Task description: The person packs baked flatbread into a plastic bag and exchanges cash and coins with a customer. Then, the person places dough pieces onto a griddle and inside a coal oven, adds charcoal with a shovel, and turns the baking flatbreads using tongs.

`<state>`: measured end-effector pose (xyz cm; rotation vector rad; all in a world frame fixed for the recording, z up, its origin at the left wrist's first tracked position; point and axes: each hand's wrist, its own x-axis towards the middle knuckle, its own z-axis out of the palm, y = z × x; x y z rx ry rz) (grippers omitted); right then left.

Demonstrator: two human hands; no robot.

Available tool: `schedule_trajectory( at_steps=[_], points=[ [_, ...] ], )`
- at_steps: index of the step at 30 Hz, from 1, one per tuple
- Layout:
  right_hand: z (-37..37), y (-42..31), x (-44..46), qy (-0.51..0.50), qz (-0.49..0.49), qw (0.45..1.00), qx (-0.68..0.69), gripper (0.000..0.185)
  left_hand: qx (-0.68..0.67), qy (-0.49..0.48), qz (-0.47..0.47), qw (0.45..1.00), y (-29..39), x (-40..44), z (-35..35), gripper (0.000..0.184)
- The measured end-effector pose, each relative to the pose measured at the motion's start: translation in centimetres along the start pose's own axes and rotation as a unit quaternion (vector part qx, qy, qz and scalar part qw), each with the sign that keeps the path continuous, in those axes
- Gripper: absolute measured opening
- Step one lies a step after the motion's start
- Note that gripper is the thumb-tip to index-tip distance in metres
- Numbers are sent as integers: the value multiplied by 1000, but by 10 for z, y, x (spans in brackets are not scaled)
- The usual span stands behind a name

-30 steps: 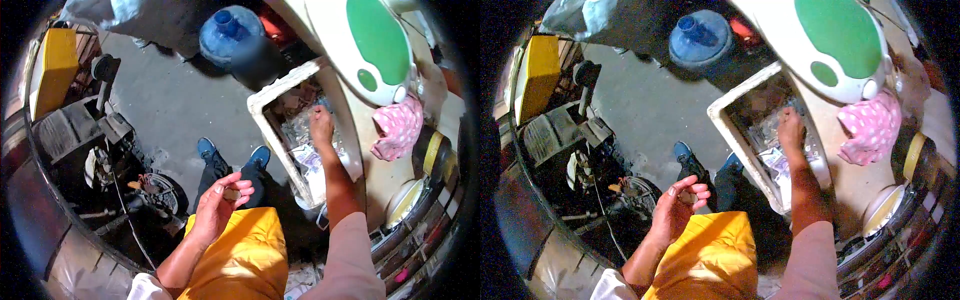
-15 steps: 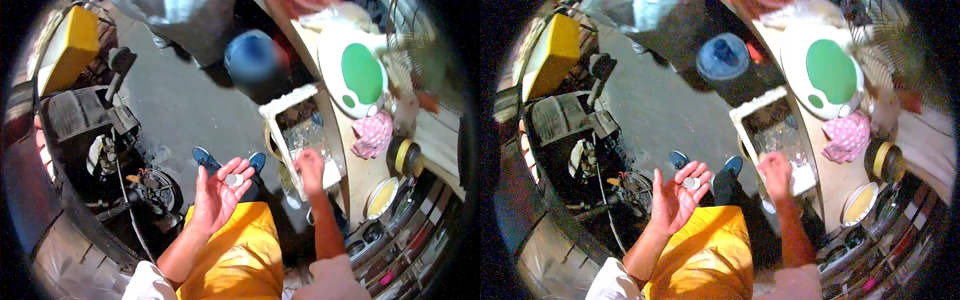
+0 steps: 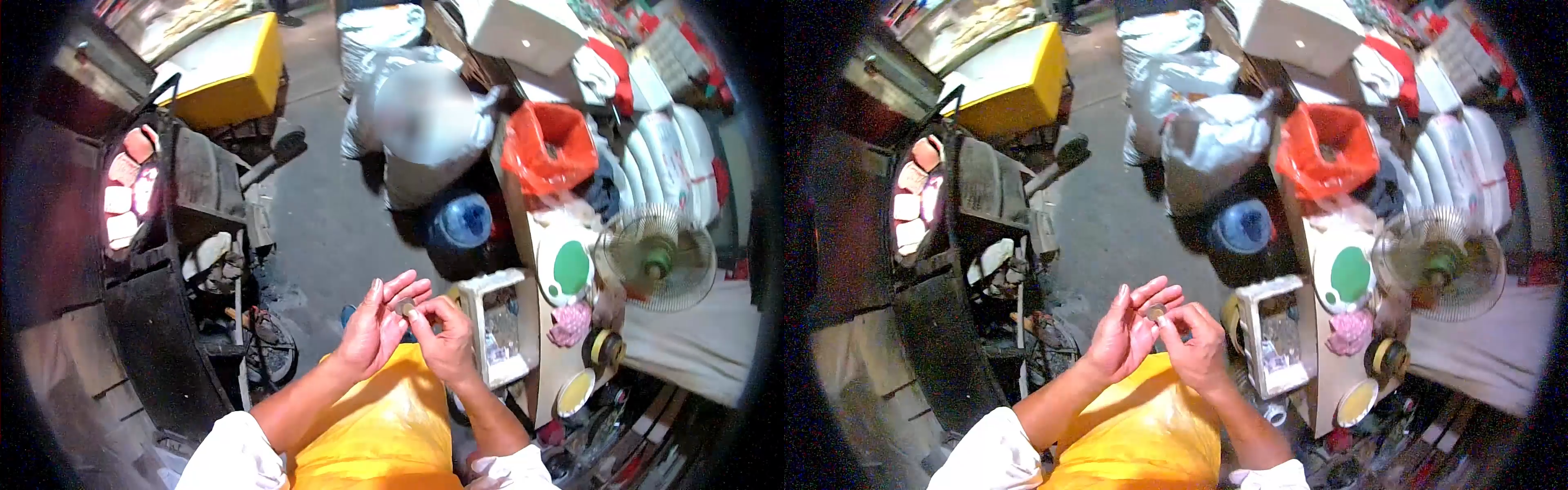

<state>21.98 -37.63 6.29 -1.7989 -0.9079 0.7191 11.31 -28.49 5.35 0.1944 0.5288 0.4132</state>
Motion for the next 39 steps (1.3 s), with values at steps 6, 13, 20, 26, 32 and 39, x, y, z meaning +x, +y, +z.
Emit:
schedule_trajectory(
  at_steps=[6, 13, 20, 26, 32, 39],
  points=[
    [45, -41, 60, 0, -23, 999, -31, 14, -20, 30, 60, 998, 61, 10, 1, 42],
    [78, -70, 173, -86, -200, 964, -155, 25, 56, 58, 138, 987, 149, 70, -4, 55],
    [130, -121, 312, -246, -268, 925, -109, 14, -48, 75, 238, 967, 255, 120, -13, 50],
    [177, -131, 526, -228, -14, 964, 137, 4, 7, 204, 210, 956, 334, 121, -75, 43],
    [195, -146, 784, -86, 97, 949, 288, 7, 133, 400, 195, 885, 391, 144, -160, 40],
    [221, -197, 946, 6, 96, 964, 247, 5, 294, 402, 220, 839, 471, 203, -187, 34]
  ],
)
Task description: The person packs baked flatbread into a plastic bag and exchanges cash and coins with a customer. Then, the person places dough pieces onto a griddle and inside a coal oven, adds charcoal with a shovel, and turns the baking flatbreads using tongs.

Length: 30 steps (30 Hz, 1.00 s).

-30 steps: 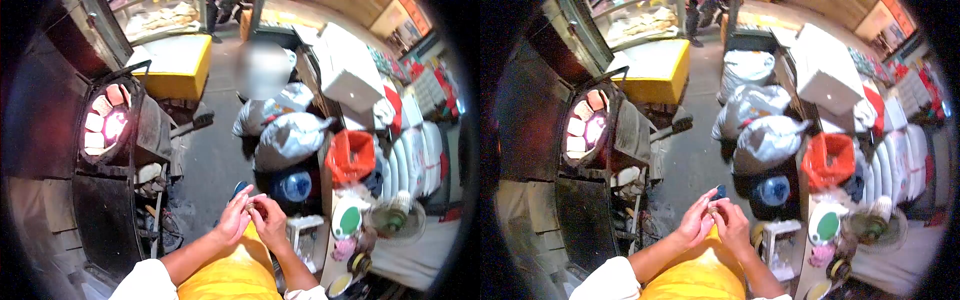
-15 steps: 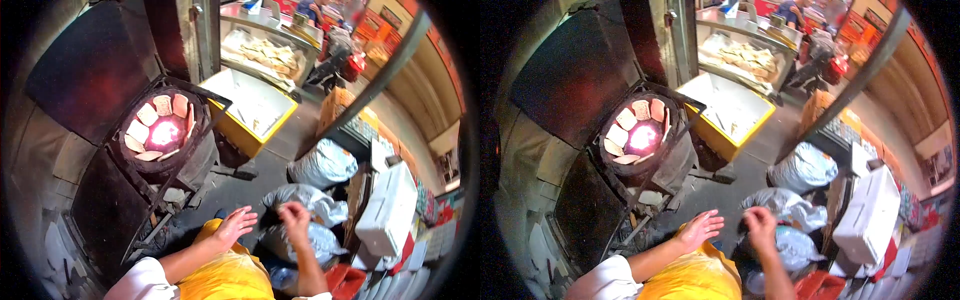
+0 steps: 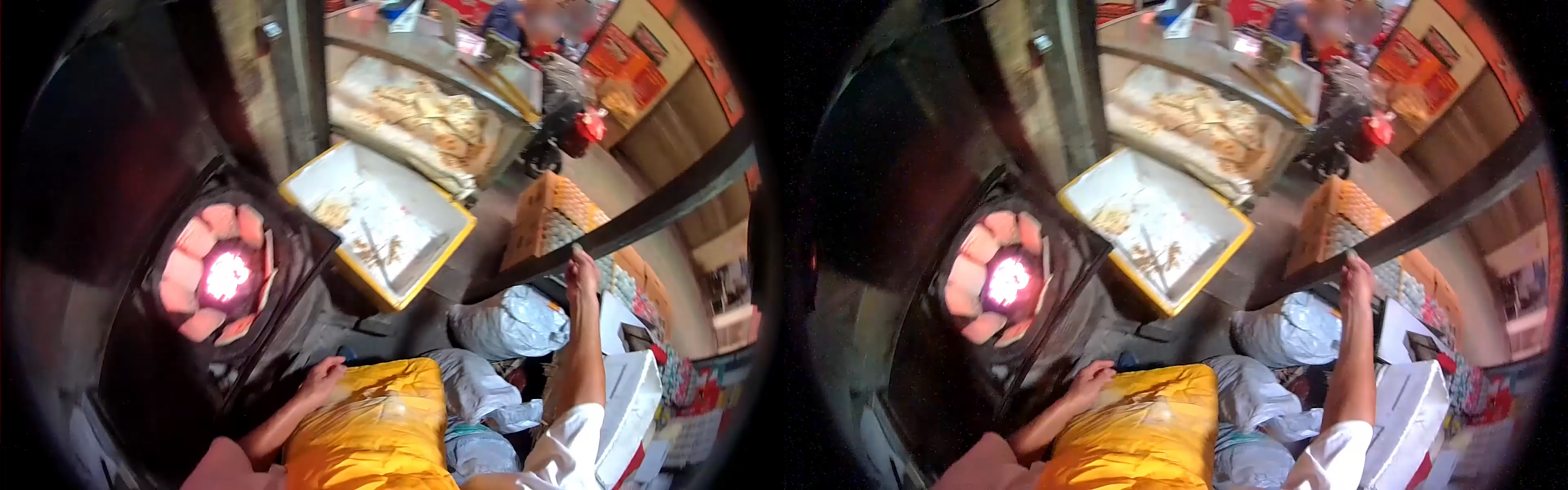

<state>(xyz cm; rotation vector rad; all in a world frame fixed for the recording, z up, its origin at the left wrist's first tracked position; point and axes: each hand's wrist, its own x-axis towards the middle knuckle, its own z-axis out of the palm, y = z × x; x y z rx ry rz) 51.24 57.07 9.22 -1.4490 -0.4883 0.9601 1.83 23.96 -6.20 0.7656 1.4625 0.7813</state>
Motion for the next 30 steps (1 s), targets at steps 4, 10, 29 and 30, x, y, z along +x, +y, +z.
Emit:
schedule_trajectory(
  at_steps=[4, 10, 29, 30],
  points=[
    [49, -41, 69, 6, -48, 997, -66, 9, -10, 18, 15, 1000, 12, 42, 11, 33],
    [131, -77, 219, -25, -81, 990, -116, 9, -56, 76, -26, 995, 30, 112, 54, 30],
    [333, -107, 575, -125, -144, 977, -93, 10, -69, 210, -114, 969, 66, 198, 174, 37],
    [337, -112, 574, -116, -117, 982, -93, 12, -32, 228, -139, 963, 68, 188, 176, 34]
  ],
)
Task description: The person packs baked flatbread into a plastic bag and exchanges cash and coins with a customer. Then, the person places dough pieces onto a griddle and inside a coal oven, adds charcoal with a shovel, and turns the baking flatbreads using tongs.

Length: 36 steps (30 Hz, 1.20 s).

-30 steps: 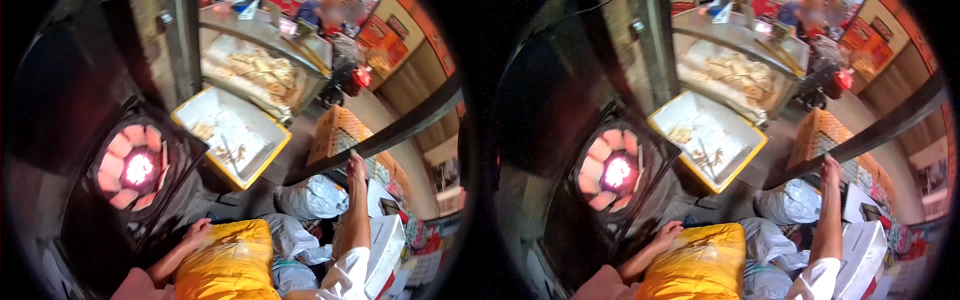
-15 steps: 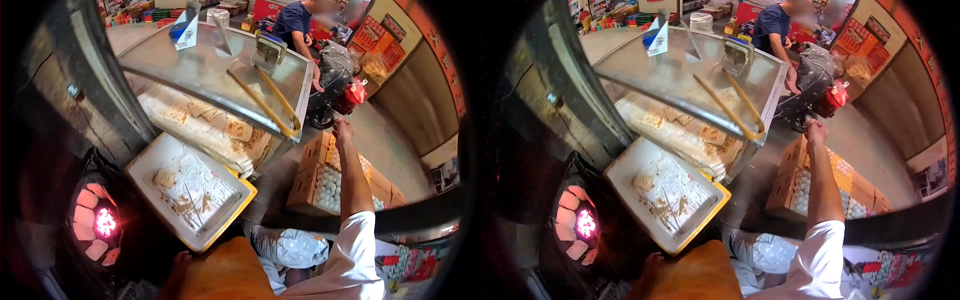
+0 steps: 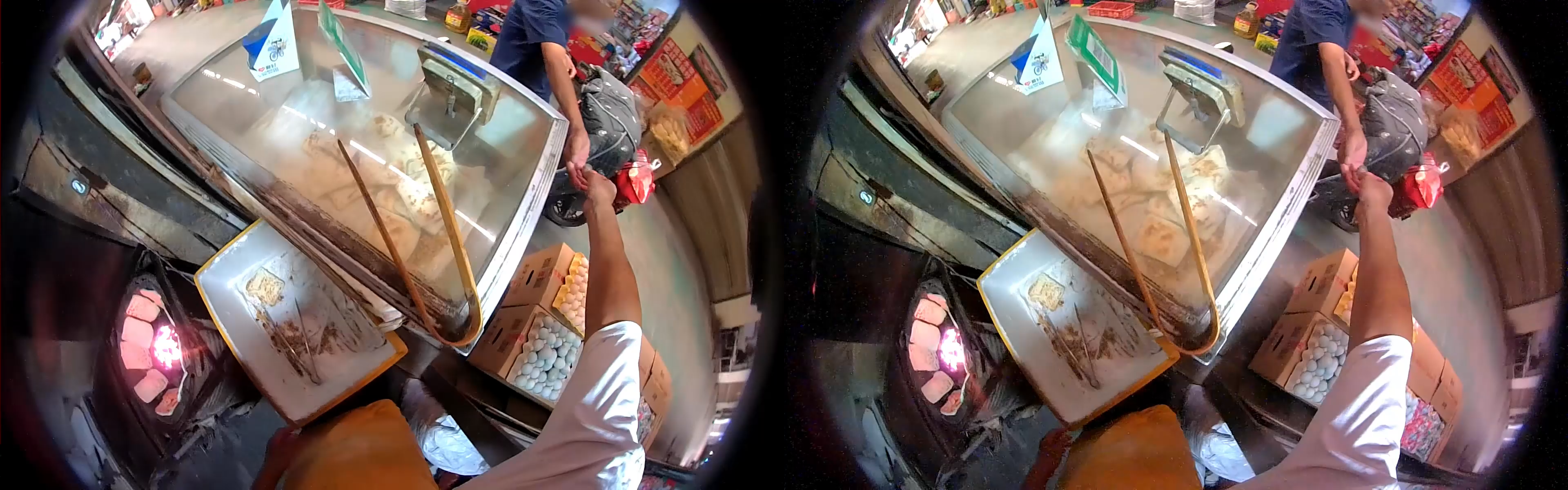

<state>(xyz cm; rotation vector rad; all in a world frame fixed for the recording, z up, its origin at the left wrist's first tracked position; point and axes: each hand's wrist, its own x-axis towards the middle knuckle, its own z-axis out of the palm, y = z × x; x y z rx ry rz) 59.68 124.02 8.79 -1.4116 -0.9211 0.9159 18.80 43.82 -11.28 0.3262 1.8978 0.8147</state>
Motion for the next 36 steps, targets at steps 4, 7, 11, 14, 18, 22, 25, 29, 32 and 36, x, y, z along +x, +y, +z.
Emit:
schedule_trajectory(
  at_steps=[4, 7, 11, 14, 18, 22, 25, 29, 32, 36],
  points=[
    [-24, 54, 82, -18, 49, 997, -59, 10, 25, 51, -157, 986, -85, -4, -23, 31],
    [-41, 63, 80, -85, 61, 993, -48, 16, 29, 39, -194, 980, -122, -15, -34, 31],
    [-48, 62, 48, 10, 5, 999, -30, 37, -43, 61, -242, 967, -89, -26, -32, 31],
    [-69, 85, 9, 95, -87, 991, -39, 6, -78, 41, -220, 972, -88, -25, -35, 31],
    [-142, 268, -13, 58, 86, 981, -163, 15, -40, 21, -117, 992, -56, -20, -30, 31],
    [-178, 410, -175, -306, 21, 751, -585, 29, 45, -5, -105, 993, -83, -25, -40, 38],
    [-167, 447, -363, -363, 98, 750, -544, 30, 11, 24, -97, 995, -107, -44, -61, 42],
    [-137, 377, -608, -557, 339, 686, -323, 32, 10, 55, -40, 998, -142, -77, -121, 39],
    [-122, 330, -745, -497, 347, 688, -399, 37, 54, 100, 84, 990, -251, -79, -159, 36],
    [-167, 314, -842, -584, 191, 661, -431, 41, 78, 164, 45, 982, -319, -115, -197, 34]
  ],
)
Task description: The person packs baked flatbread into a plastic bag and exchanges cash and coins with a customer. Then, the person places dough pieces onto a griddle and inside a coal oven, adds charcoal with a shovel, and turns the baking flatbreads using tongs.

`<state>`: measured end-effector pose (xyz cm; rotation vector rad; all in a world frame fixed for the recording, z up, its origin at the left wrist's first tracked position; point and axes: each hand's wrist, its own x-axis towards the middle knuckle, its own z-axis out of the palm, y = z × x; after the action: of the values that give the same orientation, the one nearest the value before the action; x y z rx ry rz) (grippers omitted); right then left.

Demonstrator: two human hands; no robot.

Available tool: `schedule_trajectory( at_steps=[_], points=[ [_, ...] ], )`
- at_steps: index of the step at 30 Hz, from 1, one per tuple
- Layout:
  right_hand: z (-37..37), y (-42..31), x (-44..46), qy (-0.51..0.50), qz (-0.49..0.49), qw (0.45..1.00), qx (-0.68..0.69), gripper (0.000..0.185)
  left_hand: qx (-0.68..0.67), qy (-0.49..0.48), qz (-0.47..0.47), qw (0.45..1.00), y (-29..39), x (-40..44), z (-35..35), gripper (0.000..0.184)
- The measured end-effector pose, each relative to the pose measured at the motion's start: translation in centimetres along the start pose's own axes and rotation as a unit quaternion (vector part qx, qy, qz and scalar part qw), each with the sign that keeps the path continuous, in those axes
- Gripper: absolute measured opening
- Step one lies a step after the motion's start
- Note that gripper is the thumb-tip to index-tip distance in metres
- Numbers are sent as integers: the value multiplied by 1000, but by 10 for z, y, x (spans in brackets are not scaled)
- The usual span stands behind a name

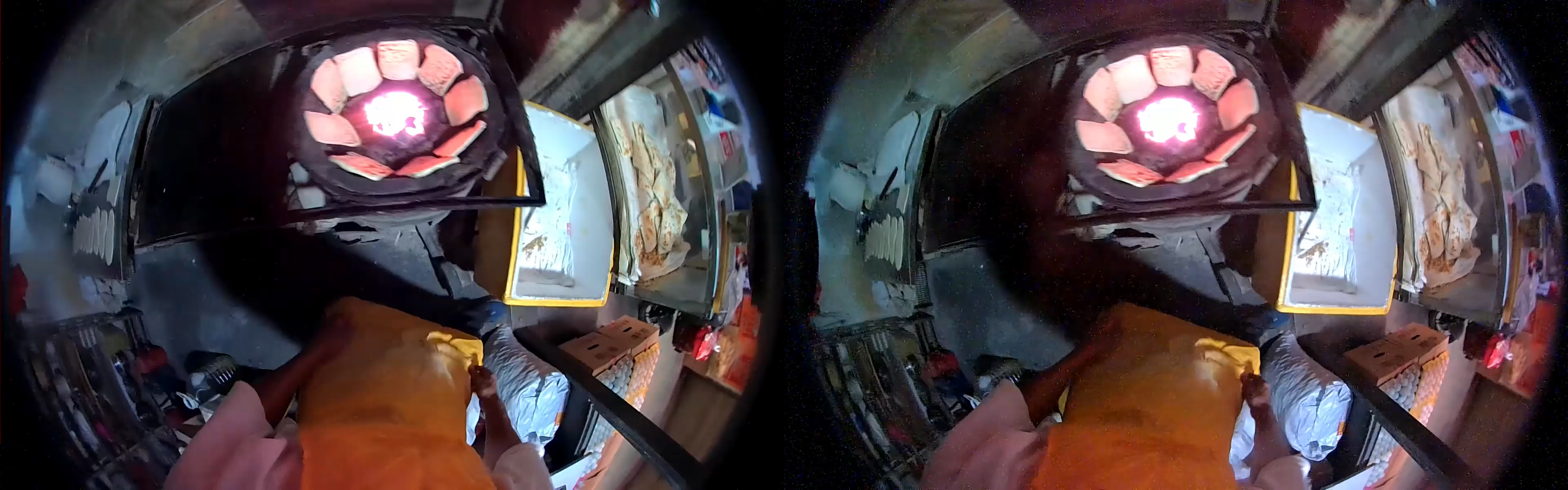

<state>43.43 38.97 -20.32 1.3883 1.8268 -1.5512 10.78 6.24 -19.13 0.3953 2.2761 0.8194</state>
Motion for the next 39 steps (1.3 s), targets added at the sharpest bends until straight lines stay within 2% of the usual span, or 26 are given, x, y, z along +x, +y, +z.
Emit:
schedule_trajectory(
  at_steps=[2, 3, 5, 6, 7, 8, 11, 12, 13, 15, 16, 17, 19, 20, 21, 23, 27, 28, 29, 31, 32, 34, 35, 37, 38, 39],
  points=[
    [21, -20, -25, 19, -103, 991, -79, 46, 164, -202, -86, 962, 9, -14, -34, 35],
    [28, -32, -39, 21, -102, 991, -85, 46, 158, -203, -85, 963, 8, -23, -46, 35],
    [35, -59, -59, -36, 98, 993, 58, 45, 131, -227, -26, 965, 1, -40, -57, 37],
    [38, -71, -66, -38, 103, 993, 48, 45, 122, -226, -30, 966, -7, -52, -57, 37],
    [40, -83, -74, -41, 109, 993, 38, 45, 75, -167, -11, 983, -15, -65, -57, 37],
    [40, -69, -68, -96, -15, 995, -5, 47, 28, -104, 4, 994, -24, -77, -57, 36],
    [64, -96, -64, -222, -187, 956, -44, 54, 56, -142, -34, 988, -55, -103, -71, 35],
    [77, -96, -46, -267, -124, 954, -57, 45, 51, -124, -50, 990, -57, -113, -79, 35],
    [93, -111, -30, -297, -61, 946, -115, 41, 10, -88, -113, 990, -56, -128, -91, 36],
    [131, -166, -21, -343, 62, 895, -277, 44, -47, -18, -186, 981, -62, -155, -111, 36],
    [145, -162, -12, -355, -68, 849, -385, 41, -40, -2, -174, 984, -70, -163, -116, 36],
    [153, -152, -2, -356, -70, 844, -396, 41, -23, 11, -151, 988, -79, -171, -120, 36],
    [164, -136, 9, -346, -253, 777, -461, 36, 11, 32, -97, 995, -95, -186, -127, 36],
    [171, -133, 13, -375, -350, 657, -553, 29, 28, 40, -72, 996, -106, -190, -131, 36],
    [181, -144, 3, -374, -350, 653, -558, 29, 40, 51, -50, 997, -116, -194, -138, 36],
    [196, -169, -27, -385, -102, 836, -378, 22, 45, 42, -37, 997, -147, -200, -150, 36],
    [291, -198, -89, -415, 22, 839, -353, 25, 41, -67, -51, 996, -235, -210, -195, 34],
    [325, -223, -122, -419, 39, 858, -295, 32, 38, 3, -30, 999, -244, -221, -222, 33],
    [351, -225, -135, -447, -53, 818, -358, 31, 37, 72, -8, 997, -252, -230, -242, 32],
    [390, -227, -169, -445, -70, 829, -331, 31, -1, 17, -42, 999, -267, -243, -270, 33],
    [403, -228, -182, -437, -66, 841, -312, 31, -39, -21, -79, 996, -272, -245, -286, 35],
    [418, -224, -206, -395, 43, 826, -400, 32, 11, -57, -25, 998, -289, -249, -295, 36],
    [422, -220, -214, -387, 47, 837, -384, 32, 46, -76, 14, 996, -296, -251, -295, 38],
    [429, -210, -223, -408, -44, 830, -379, 34, 74, -124, 17, 989, -302, -249, -304, 39],
    [436, -201, -226, -406, -47, 835, -369, 34, 94, -160, 5, 983, -306, -250, -307, 40],
    [446, -191, -225, -413, -102, 812, -399, 32, 106, -162, 7, 981, -312, -250, -307, 40]
  ],
)
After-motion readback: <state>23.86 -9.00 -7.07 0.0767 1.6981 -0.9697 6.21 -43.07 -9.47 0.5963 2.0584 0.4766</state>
